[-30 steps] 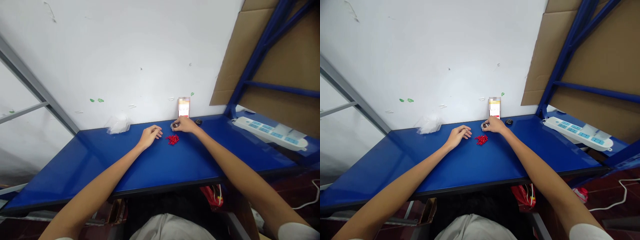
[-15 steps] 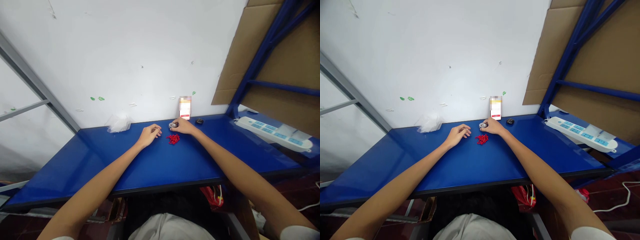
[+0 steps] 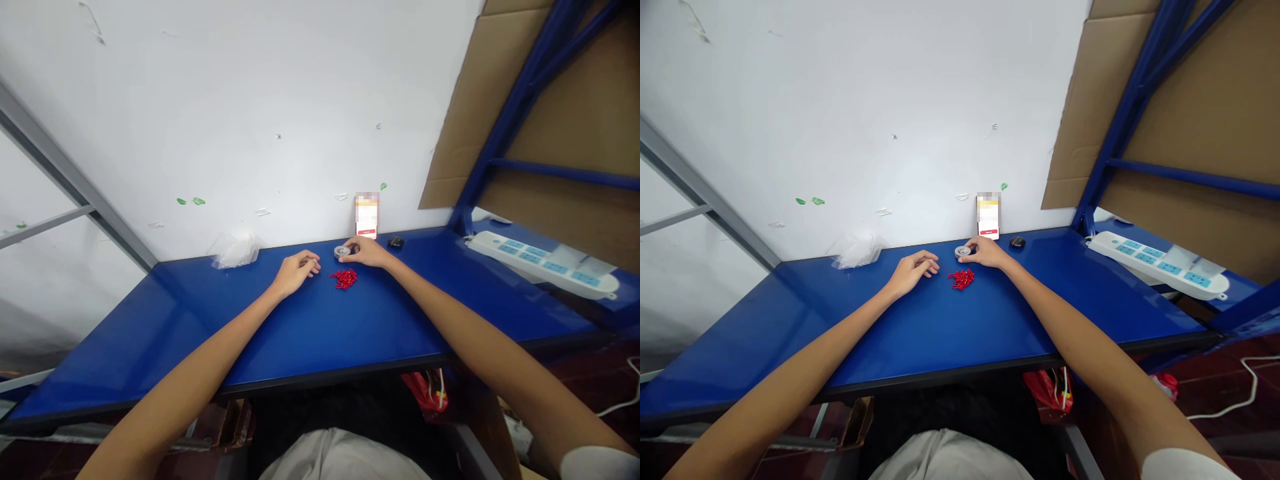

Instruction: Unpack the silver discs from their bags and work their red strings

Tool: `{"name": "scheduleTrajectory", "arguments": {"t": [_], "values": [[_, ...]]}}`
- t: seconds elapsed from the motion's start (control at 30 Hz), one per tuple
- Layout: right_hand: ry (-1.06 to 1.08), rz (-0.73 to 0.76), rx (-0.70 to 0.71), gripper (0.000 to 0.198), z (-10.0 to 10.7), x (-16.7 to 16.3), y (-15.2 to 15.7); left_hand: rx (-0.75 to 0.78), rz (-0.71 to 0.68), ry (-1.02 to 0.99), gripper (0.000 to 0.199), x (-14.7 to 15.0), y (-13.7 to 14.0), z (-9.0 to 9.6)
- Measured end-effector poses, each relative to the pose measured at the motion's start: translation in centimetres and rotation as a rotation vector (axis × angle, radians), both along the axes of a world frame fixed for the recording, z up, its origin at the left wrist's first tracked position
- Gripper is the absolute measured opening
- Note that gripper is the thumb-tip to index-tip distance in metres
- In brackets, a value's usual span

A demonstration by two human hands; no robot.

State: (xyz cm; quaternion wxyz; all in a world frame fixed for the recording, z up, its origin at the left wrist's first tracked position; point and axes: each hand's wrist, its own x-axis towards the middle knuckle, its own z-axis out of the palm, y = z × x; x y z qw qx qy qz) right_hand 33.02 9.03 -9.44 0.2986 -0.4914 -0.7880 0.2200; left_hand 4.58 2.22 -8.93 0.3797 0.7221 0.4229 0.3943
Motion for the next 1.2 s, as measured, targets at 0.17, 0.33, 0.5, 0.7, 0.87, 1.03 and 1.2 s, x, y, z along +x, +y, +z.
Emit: {"name": "scheduleTrajectory", "arguments": {"t": [0.17,0.33,0.5,0.7,0.87,1.03,1.2], "values": [[0.020,-0.011,0.033,0.058,-0.39,-0.32,0.10,0.005,-0.002,0.007,0.023,0.03,-0.18,0.17],[0.014,-0.007,0.017,0.059,-0.52,-0.29,0.21,0.009,-0.003,0.002,0.023,-0.03,-0.25,0.19],[0.023,0.096,0.026,0.065,-0.25,-0.17,0.18,0.011,0.003,0.011,0.023,0.00,-0.34,0.32],[0.023,0.087,0.022,0.054,-0.12,-0.11,0.06,0.012,-0.005,0.016,0.023,-0.02,-0.39,0.36],[0.061,0.018,0.019,0.060,-0.71,-0.36,0.13,0.019,-0.006,0.024,0.023,-0.10,-0.30,0.19],[0.031,0.068,-0.013,0.064,-0.15,-0.14,0.09,0.020,-0.010,0.020,0.023,-0.12,-0.35,0.20],[0.028,0.047,0.006,0.050,0.13,-0.26,-0.10,0.026,-0.007,0.024,0.024,-0.12,-0.40,0.15]]}}
